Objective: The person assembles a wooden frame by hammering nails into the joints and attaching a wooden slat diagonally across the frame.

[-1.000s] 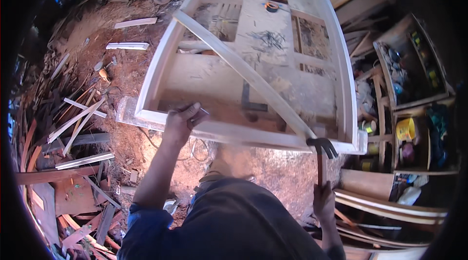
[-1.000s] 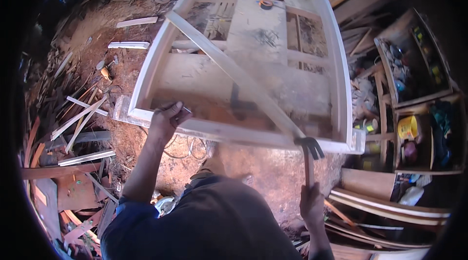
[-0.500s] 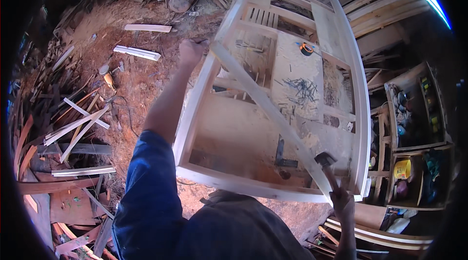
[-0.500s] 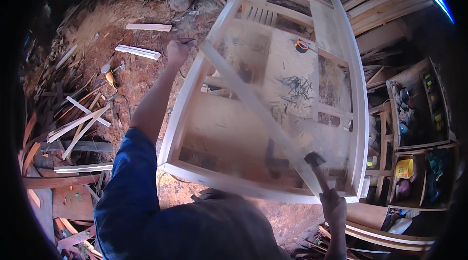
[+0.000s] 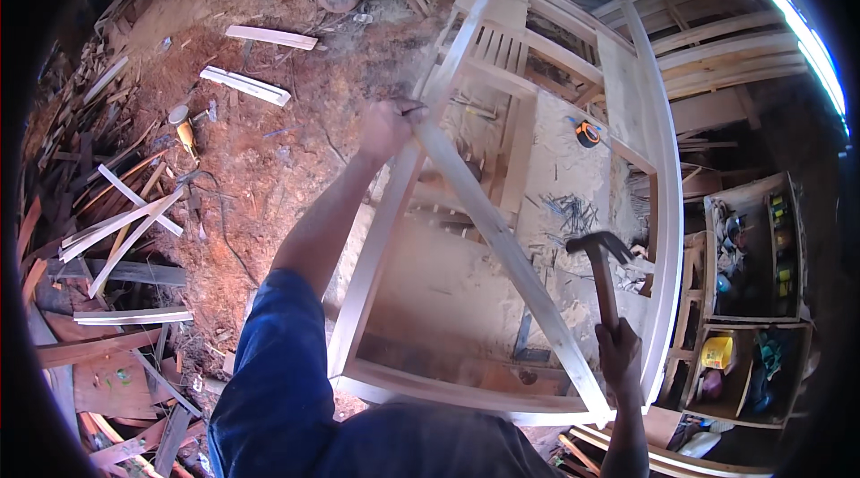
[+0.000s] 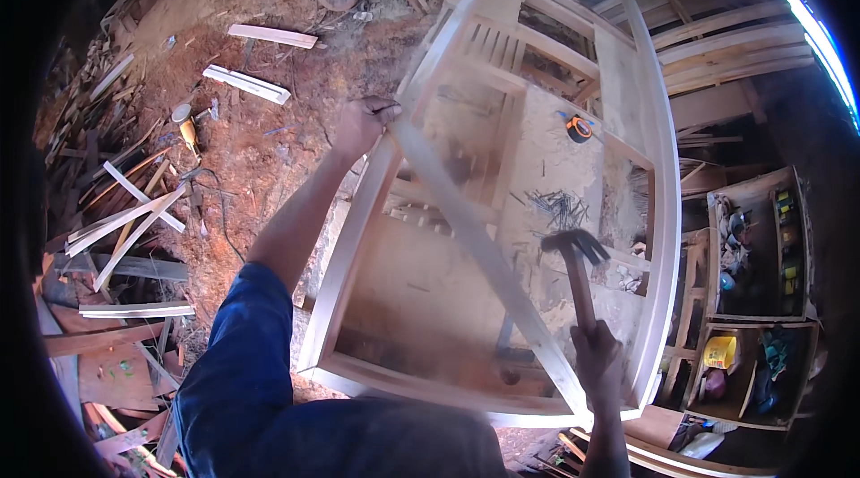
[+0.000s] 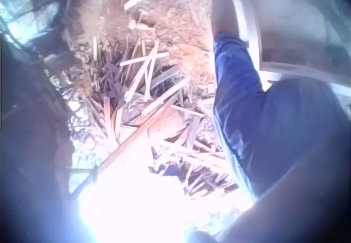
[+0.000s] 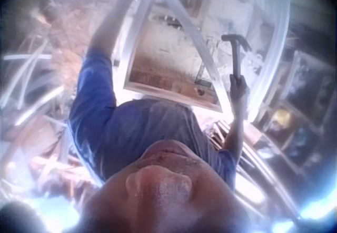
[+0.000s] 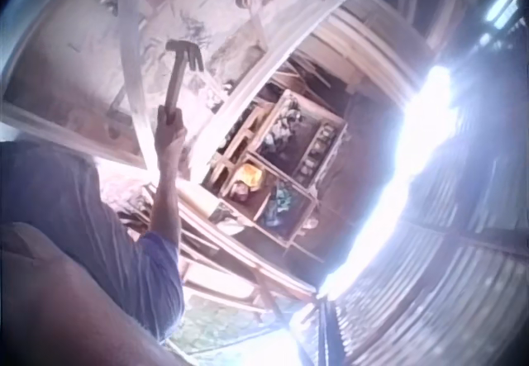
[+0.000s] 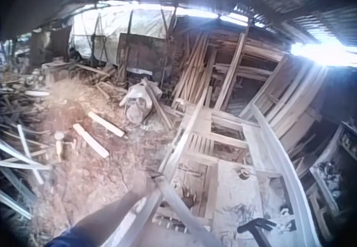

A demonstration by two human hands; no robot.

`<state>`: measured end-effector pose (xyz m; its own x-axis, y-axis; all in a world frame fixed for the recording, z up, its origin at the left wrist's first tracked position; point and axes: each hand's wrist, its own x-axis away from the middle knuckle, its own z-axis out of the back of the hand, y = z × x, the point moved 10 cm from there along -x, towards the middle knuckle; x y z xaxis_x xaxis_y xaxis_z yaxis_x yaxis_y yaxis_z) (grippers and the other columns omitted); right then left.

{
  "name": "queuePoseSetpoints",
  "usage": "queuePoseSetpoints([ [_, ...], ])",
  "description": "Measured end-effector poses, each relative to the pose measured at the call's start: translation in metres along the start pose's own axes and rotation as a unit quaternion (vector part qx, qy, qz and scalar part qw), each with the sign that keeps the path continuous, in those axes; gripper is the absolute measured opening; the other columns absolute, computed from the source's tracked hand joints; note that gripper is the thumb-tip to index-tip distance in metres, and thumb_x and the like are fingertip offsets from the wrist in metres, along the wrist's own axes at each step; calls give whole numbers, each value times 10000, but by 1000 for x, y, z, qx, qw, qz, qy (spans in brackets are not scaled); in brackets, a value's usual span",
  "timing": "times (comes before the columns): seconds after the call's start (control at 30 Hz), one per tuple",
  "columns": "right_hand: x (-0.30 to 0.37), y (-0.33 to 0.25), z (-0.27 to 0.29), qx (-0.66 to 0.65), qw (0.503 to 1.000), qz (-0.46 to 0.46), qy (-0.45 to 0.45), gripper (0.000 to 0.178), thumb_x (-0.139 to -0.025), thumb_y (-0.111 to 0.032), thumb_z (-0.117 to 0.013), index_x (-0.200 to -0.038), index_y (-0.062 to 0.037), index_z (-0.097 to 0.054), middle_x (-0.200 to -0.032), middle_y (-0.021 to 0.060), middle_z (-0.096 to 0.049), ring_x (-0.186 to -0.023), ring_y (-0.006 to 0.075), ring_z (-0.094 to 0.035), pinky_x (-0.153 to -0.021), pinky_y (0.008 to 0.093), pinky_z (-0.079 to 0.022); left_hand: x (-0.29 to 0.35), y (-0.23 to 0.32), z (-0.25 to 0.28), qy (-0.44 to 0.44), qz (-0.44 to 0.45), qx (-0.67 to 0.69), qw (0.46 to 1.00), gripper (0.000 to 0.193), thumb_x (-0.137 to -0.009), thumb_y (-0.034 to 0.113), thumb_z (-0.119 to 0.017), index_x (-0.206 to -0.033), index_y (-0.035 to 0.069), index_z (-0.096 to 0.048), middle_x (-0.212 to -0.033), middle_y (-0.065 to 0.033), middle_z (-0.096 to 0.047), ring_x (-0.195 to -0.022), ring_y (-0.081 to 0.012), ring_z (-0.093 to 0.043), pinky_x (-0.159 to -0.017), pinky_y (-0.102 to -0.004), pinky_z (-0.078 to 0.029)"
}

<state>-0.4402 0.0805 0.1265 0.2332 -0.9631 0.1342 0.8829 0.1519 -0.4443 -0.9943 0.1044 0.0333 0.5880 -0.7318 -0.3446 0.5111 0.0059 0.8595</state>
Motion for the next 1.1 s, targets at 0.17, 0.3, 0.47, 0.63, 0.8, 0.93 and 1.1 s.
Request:
queuePoseSetpoints([
  [0.17,-54,-69,-58,-65,995,-34,-73,274,-955,-245,-674,-892,11,-599,-638,176,-595,-551,265,-592,-549,400,-444,-3,-36,-9,-7,13,81,997,169,-888,126,-738,-992,-4,-771,-907,-161,-746,-787,-253,-712,-749,-339,-543],
  [0.3,-85,-97,-84,9,990,115,-84,274,-959,-247,-674,-898,10,-602,-647,201,-609,-572,351,-624,-557,435,-452,-2,-39,-14,-5,32,132,991,123,-877,65,-734,-980,13,-776,-893,-154,-745,-781,-249,-712,-736,-334,-541],
  [0.47,-88,-100,-97,98,974,156,-134,275,-958,-241,-675,-906,20,-605,-674,229,-622,-610,408,-636,-572,454,-454,4,-27,-8,15,-20,77,997,106,-874,39,-728,-965,18,-778,-889,-144,-746,-781,-232,-713,-732,-328,-541],
  [0.63,-103,-151,-82,-18,979,177,-94,283,-983,-237,-642,-910,27,-569,-694,246,-633,-699,447,-666,-589,468,-475,5,-26,-6,20,-33,96,995,101,-875,19,-717,-956,18,-777,-886,-133,-746,-766,-234,-710,-729,-330,-542],
  [0.8,-111,-250,-52,-110,973,200,-43,253,-997,-217,-633,-946,19,-556,-684,233,-619,-608,389,-655,-555,436,-458,5,-25,-9,6,-62,71,995,119,-868,7,-716,-974,10,-771,-884,-134,-741,-775,-223,-708,-718,-320,-544],
  [0.93,-115,-293,-66,-151,955,254,13,263,-997,-235,-623,-1060,13,-566,-700,251,-631,-649,418,-674,-598,476,-506,5,-31,-14,-6,-38,110,993,135,-861,-2,-713,-983,9,-770,-899,-138,-740,-783,-236,-712,-726,-322,-550],
  [1.1,-144,-267,-128,-4,941,337,-21,421,-1014,-376,-580,-1068,41,-558,-677,256,-615,-643,459,-632,-623,468,-496,3,-26,-15,2,-66,61,996,147,-852,-1,-714,-988,10,-770,-911,-140,-740,-792,-275,-715,-737,-336,-556],
])
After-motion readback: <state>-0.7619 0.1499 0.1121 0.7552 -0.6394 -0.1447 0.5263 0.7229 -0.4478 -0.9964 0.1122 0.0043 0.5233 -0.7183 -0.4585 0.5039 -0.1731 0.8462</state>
